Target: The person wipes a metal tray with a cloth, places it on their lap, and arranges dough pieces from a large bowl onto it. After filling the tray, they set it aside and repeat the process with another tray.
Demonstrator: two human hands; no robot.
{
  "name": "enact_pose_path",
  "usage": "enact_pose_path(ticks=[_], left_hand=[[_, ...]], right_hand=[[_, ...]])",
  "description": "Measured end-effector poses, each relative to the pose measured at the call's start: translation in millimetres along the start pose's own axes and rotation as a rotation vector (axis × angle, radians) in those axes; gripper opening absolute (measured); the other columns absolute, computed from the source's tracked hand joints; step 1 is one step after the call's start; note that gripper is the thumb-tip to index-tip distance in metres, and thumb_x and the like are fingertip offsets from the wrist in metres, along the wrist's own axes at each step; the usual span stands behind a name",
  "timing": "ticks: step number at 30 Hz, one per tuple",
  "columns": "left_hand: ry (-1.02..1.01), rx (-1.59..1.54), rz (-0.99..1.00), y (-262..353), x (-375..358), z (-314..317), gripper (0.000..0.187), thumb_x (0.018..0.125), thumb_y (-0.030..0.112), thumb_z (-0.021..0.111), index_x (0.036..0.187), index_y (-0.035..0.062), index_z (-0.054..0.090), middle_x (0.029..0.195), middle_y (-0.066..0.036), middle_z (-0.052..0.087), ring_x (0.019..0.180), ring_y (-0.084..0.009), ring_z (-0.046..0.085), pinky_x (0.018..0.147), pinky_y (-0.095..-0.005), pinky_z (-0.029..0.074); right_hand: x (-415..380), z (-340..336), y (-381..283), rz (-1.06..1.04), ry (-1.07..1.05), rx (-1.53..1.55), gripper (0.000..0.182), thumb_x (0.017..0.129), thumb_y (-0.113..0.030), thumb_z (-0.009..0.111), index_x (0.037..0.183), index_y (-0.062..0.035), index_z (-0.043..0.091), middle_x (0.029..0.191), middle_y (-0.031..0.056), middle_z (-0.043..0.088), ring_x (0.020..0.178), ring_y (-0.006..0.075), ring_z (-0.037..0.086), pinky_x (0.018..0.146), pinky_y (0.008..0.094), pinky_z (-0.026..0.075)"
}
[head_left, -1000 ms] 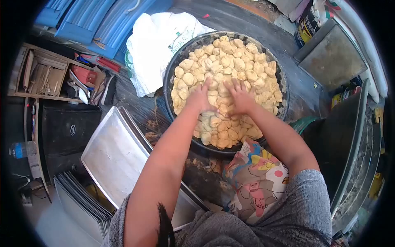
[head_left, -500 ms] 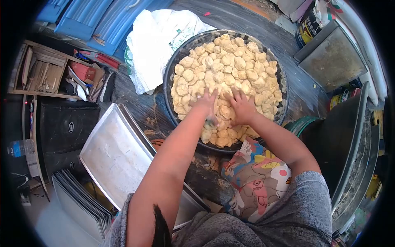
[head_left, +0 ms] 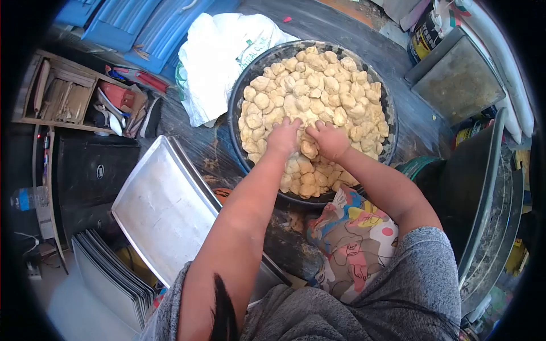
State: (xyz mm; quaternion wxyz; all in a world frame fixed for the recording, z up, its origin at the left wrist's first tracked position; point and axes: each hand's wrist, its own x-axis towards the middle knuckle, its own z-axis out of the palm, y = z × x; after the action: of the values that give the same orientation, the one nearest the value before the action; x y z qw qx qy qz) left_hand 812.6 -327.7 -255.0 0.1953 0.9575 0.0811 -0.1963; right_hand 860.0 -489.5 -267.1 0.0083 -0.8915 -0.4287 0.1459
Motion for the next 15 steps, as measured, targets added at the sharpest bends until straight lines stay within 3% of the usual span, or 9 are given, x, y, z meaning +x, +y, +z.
enact_pose_path(ticks=[4,5,6,8,15], left_hand=[[0.189,-0.135,-0.025,14,-15,-14,0.066,0.066,0.010,0.075,0.125,0.0168,0.046,0.119,-0.013,0.048,0.105,-0.0390,0.052,0.087,-0.0417,0.048],[0.316,-0.247,0.018,15,-16,-20,0.064,0.066,0.010,0.074,0.123,0.0158,0.047,0.118,-0.014,0.048,0.104,-0.0385,0.053,0.086,-0.0421,0.048],[0.446,-0.356,0.062,16,-19,-27,0.062,0.066,0.009,0.073,0.122,0.0148,0.048,0.117,-0.015,0.048,0.104,-0.0380,0.053,0.086,-0.0424,0.047],[0.486,-0.415,0.085,26,-39,-62,0.060,0.065,0.008,0.072,0.120,0.0131,0.049,0.115,-0.015,0.049,0.104,-0.0376,0.053,0.086,-0.0422,0.047],[0.792,-0.496,0.164,34,-180,-179,0.054,0.062,0.008,0.071,0.113,0.0064,0.053,0.109,-0.017,0.052,0.105,-0.0355,0.053,0.090,-0.0382,0.045]], right_hand=[[-8,-34,-2,-0.024,0.249,0.044,0.040,0.072,-0.010,0.061,0.110,-0.0185,0.051,0.104,0.0077,0.052,0.094,0.0291,0.057,0.067,0.0385,0.053],[-9,-46,0,-0.039,0.327,0.070,0.039,0.072,-0.008,0.060,0.109,-0.0179,0.052,0.103,0.0080,0.052,0.095,0.0295,0.057,0.067,0.0389,0.053],[-10,-64,-1,-0.017,0.356,0.089,0.040,0.070,-0.006,0.061,0.107,-0.0178,0.052,0.100,0.0080,0.052,0.096,0.0292,0.056,0.070,0.0409,0.052],[-23,-106,-14,0.006,0.376,0.130,0.041,0.069,-0.005,0.061,0.107,-0.0181,0.052,0.100,0.0078,0.052,0.097,0.0295,0.056,0.071,0.0420,0.051],[-69,-235,-99,-0.175,0.566,0.265,0.043,0.064,-0.002,0.064,0.103,-0.0156,0.053,0.095,0.0090,0.053,0.097,0.0311,0.056,0.076,0.0427,0.048]])
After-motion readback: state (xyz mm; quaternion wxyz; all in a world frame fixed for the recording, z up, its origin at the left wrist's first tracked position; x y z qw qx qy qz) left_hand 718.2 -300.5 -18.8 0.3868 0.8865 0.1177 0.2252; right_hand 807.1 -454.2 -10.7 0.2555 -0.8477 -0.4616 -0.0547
